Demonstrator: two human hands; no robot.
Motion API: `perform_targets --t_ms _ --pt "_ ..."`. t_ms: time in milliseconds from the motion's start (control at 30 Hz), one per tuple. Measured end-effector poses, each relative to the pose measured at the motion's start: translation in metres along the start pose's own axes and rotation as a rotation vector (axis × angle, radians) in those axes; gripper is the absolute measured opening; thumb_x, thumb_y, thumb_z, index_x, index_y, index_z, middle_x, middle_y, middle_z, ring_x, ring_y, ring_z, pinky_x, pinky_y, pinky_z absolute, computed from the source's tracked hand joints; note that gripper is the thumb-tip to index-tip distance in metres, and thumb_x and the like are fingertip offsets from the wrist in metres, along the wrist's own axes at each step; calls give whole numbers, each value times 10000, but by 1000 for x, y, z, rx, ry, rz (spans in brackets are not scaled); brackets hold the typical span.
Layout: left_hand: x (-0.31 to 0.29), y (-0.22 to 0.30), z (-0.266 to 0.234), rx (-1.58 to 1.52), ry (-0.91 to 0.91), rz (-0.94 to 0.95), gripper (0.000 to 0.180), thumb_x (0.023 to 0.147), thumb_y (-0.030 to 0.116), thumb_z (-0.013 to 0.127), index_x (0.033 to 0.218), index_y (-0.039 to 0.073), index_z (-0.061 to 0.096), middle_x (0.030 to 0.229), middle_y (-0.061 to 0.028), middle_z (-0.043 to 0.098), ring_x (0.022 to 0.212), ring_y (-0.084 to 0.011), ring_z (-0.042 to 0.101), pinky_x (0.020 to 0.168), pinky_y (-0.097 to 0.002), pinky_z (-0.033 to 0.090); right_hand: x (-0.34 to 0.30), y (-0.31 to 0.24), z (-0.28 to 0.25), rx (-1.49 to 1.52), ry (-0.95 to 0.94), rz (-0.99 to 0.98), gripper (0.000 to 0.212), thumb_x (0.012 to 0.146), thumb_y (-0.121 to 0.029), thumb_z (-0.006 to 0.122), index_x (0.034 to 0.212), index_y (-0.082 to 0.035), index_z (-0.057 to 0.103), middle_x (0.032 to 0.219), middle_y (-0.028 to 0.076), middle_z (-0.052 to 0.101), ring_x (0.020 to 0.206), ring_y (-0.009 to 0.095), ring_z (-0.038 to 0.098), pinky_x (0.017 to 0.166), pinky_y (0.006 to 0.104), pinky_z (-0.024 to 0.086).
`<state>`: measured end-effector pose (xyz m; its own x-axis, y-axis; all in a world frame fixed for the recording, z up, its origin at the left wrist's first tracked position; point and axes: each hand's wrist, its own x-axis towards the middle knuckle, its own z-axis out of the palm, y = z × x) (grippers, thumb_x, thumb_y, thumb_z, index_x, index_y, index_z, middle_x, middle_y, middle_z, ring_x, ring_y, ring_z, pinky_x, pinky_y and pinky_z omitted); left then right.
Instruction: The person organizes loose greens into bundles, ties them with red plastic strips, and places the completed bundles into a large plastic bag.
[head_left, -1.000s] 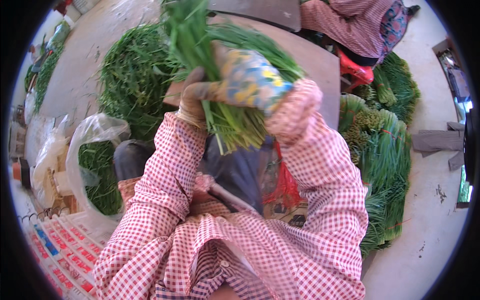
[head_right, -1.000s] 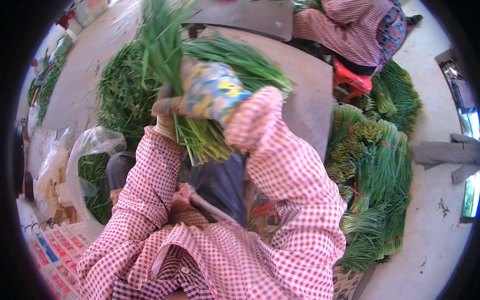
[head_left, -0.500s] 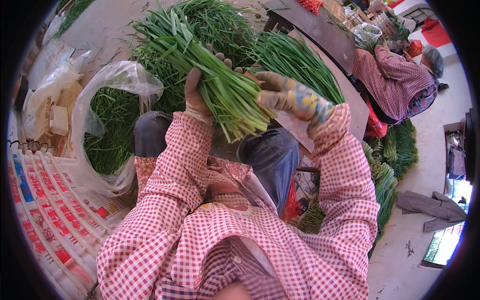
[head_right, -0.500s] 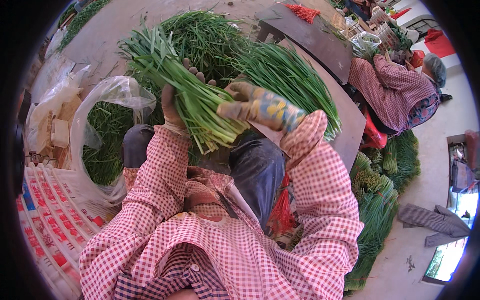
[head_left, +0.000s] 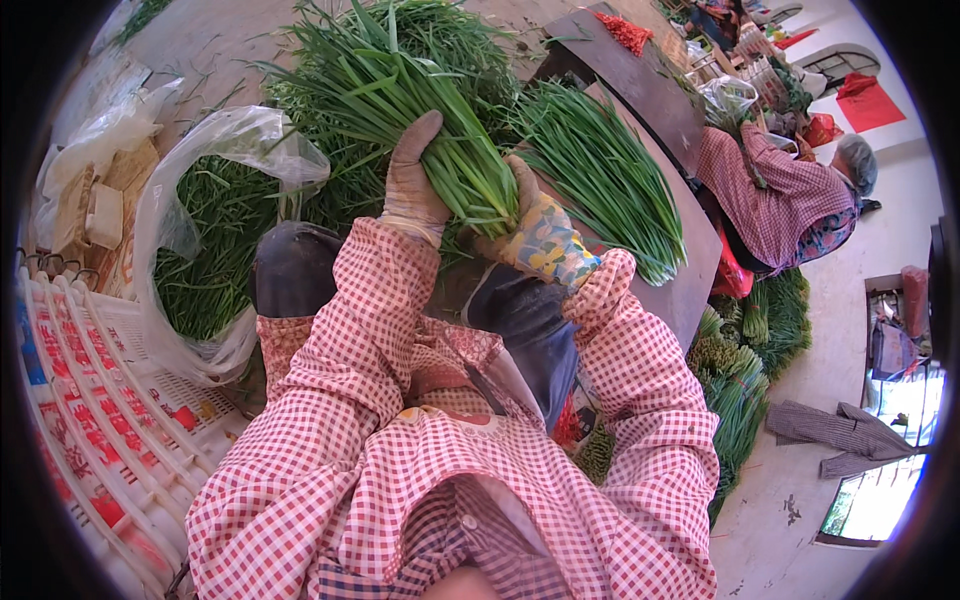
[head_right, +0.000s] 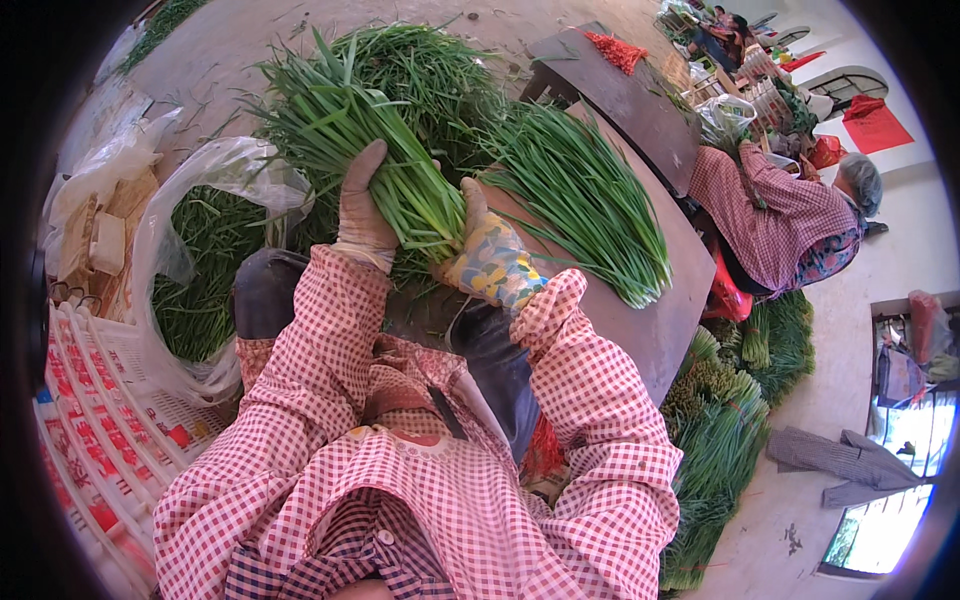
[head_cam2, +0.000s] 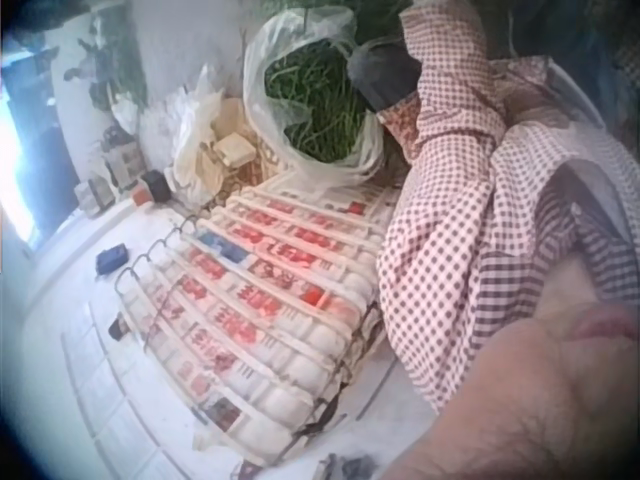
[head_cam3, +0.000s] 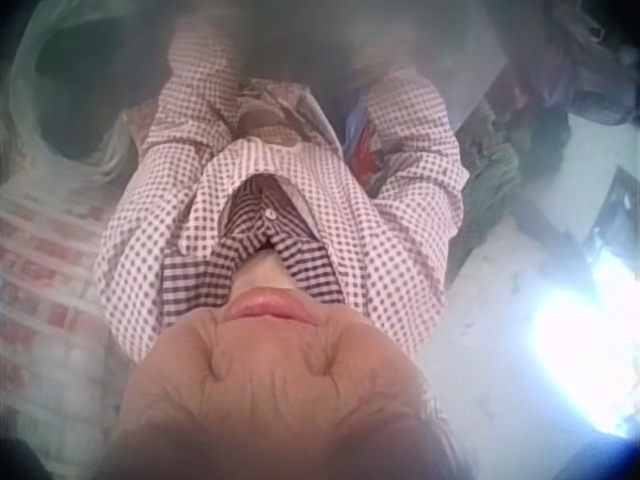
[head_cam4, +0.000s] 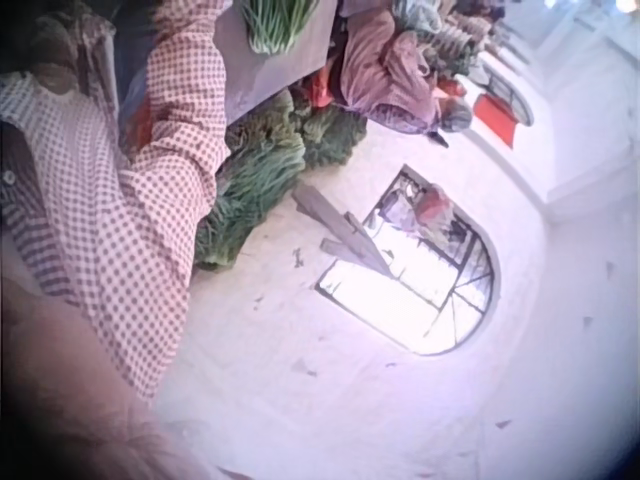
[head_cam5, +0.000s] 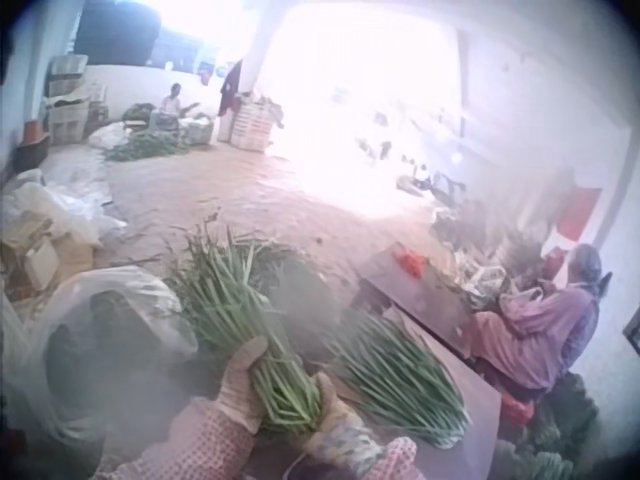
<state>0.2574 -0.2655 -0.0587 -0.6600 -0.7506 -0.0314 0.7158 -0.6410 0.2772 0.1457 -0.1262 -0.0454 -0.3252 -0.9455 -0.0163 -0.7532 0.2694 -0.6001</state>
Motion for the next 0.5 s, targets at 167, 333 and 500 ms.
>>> perform_targets --t_ms 167,333,500 --pt "1 10 -2 -71 -37 -42 314 830 197 712 1099 51 642 1004 -83 687 874 -235 670 793 -387 573 5 0 13 105 80 -163 1056 711 -240 810 1512 -53 148 1336 156 557 1216 289 559 1006 333 447" --pt "19 16 19 -24 -45 -1 333 820 194 718 1112 53 642 1007 -78 690 872 -232 674 803 -388 572 29 10 18 95 162 -403 896 721 -197 791 1460 -39 309 1276 160 590 1119 278 608 958 328 478" --pt "41 45 -10 236 -183 -115 943 833 746 526 1428 31 375 1416 -149 466 1277 -316 487 1035 -494 441 67 -51 -40 134 47 57 645 725 -135 755 1299 -24 484 1106 162 658 1031 290 638 873 324 505"
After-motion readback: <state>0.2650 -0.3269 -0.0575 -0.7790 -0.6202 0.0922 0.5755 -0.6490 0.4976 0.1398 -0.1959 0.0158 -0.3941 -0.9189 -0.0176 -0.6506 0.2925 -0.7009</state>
